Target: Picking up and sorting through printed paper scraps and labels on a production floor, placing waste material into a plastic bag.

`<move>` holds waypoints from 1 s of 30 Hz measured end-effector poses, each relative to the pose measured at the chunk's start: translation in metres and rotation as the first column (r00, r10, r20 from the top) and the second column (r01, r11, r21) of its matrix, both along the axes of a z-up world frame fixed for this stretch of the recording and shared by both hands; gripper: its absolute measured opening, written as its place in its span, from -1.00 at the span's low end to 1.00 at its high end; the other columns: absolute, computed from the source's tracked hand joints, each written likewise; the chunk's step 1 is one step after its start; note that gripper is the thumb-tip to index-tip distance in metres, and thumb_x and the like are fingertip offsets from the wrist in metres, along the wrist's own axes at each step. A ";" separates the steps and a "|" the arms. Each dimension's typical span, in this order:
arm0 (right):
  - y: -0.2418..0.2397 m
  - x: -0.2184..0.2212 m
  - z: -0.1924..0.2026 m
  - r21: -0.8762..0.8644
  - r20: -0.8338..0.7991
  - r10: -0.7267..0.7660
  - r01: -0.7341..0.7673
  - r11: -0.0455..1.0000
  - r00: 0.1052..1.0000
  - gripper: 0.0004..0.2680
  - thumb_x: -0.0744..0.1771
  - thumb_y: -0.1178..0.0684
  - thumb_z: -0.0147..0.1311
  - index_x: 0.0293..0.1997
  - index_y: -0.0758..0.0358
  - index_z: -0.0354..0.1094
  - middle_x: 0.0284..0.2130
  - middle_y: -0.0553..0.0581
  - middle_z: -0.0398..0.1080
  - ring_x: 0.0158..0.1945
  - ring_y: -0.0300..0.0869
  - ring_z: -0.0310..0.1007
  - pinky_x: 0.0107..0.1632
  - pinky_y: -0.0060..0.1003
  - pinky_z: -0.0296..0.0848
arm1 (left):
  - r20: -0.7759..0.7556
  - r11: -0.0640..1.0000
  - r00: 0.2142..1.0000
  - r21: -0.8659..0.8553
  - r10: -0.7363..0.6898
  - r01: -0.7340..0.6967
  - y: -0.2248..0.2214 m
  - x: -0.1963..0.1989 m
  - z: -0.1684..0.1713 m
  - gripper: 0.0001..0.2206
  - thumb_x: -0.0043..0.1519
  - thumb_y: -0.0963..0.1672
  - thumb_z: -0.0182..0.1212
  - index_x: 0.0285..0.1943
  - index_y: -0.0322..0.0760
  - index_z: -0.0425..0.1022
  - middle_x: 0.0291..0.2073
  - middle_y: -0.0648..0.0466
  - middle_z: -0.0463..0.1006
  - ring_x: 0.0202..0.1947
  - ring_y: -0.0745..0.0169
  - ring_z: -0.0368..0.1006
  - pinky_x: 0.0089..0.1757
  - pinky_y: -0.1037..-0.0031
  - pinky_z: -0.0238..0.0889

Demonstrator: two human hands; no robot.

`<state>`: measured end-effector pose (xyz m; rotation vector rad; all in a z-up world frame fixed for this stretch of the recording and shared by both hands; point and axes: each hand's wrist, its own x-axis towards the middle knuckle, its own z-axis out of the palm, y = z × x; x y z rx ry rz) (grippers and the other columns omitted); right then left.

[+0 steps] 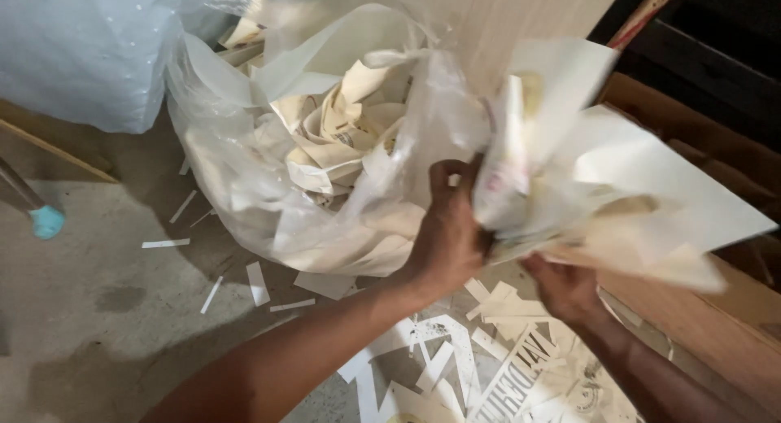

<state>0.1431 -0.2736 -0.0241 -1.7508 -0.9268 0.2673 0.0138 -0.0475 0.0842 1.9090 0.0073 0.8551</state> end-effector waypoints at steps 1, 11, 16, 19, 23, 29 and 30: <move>0.003 0.000 0.007 0.004 -0.001 0.008 -0.008 1.000 1.000 -0.82 0.40 0.01 0.19 0.01 0.31 0.49 -0.14 0.20 0.57 -0.08 -0.06 0.58 -0.02 -0.17 0.63 | -0.001 1.000 1.000 0.004 0.008 -0.008 0.001 0.000 0.003 -0.15 0.00 -0.23 0.42 0.52 -0.44 0.04 0.16 -0.31 0.29 0.22 -0.30 0.22 0.18 0.12 0.29; 0.037 0.011 0.125 0.292 -0.392 0.080 0.041 0.956 0.916 -0.78 0.46 0.06 -0.05 0.14 0.43 0.28 -0.01 0.28 0.46 0.09 -0.01 0.52 0.14 -0.13 0.56 | 0.203 0.983 0.974 0.170 -0.100 0.065 0.022 -0.006 0.056 0.04 0.14 0.08 0.40 0.61 -0.52 -0.23 0.34 -0.48 0.16 0.28 -0.40 0.32 0.22 0.00 0.39; 0.092 0.013 0.194 0.263 -0.230 -0.110 0.171 0.950 0.967 -0.76 0.49 0.08 0.10 0.15 0.53 0.22 -0.19 0.31 0.30 -0.29 -0.03 0.21 -0.30 -0.17 0.22 | 0.407 0.943 0.913 0.305 -0.006 -0.129 0.067 0.003 0.096 0.24 -0.05 0.21 0.54 0.60 -0.39 -0.30 0.35 -0.38 0.19 0.25 -0.25 0.37 0.21 0.06 0.42; 0.159 -0.015 0.248 0.386 -0.055 0.260 -0.220 0.896 0.964 -0.71 0.50 0.00 0.16 0.26 0.42 0.22 0.09 0.19 0.40 0.17 -0.08 0.43 0.21 -0.20 0.52 | 0.371 0.913 0.923 0.336 0.100 -0.234 0.111 -0.005 0.110 0.17 -0.01 0.16 0.62 0.56 -0.35 -0.21 0.30 -0.29 0.33 0.12 -0.13 0.49 0.13 0.16 0.47; 0.223 -0.039 0.269 0.027 0.140 0.142 -0.147 0.989 0.980 -0.63 0.39 -0.14 0.13 0.18 0.38 0.31 0.04 0.25 0.46 0.17 0.00 0.47 0.25 -0.05 0.41 | 0.341 0.816 0.892 0.395 0.296 -0.421 0.158 -0.026 0.095 -0.07 0.03 0.03 0.63 0.45 -0.35 0.04 0.10 -0.21 0.53 -0.04 -0.15 0.58 0.00 0.17 0.44; 0.293 -0.042 0.251 -0.320 0.294 0.244 -0.146 0.936 0.924 -0.52 0.33 -0.29 0.13 0.22 0.34 0.34 0.07 0.33 0.49 0.15 0.04 0.53 0.22 0.02 0.47 | 0.092 0.928 0.932 0.104 0.350 -0.359 0.191 -0.040 0.041 -0.45 0.14 -0.06 0.46 0.26 -0.33 0.36 -0.11 -0.14 0.67 -0.10 -0.11 0.65 -0.09 0.24 0.50; 0.302 -0.041 0.247 -0.312 0.342 0.304 -0.197 0.929 0.889 -0.50 0.33 -0.29 0.16 0.24 0.36 0.31 0.08 0.36 0.48 0.18 0.05 0.49 0.25 0.03 0.41 | 0.054 0.943 0.942 -0.017 0.332 -0.332 0.193 -0.041 0.032 -0.52 0.16 -0.07 0.41 0.22 -0.36 0.40 -0.14 -0.15 0.68 -0.11 -0.09 0.67 -0.12 0.26 0.51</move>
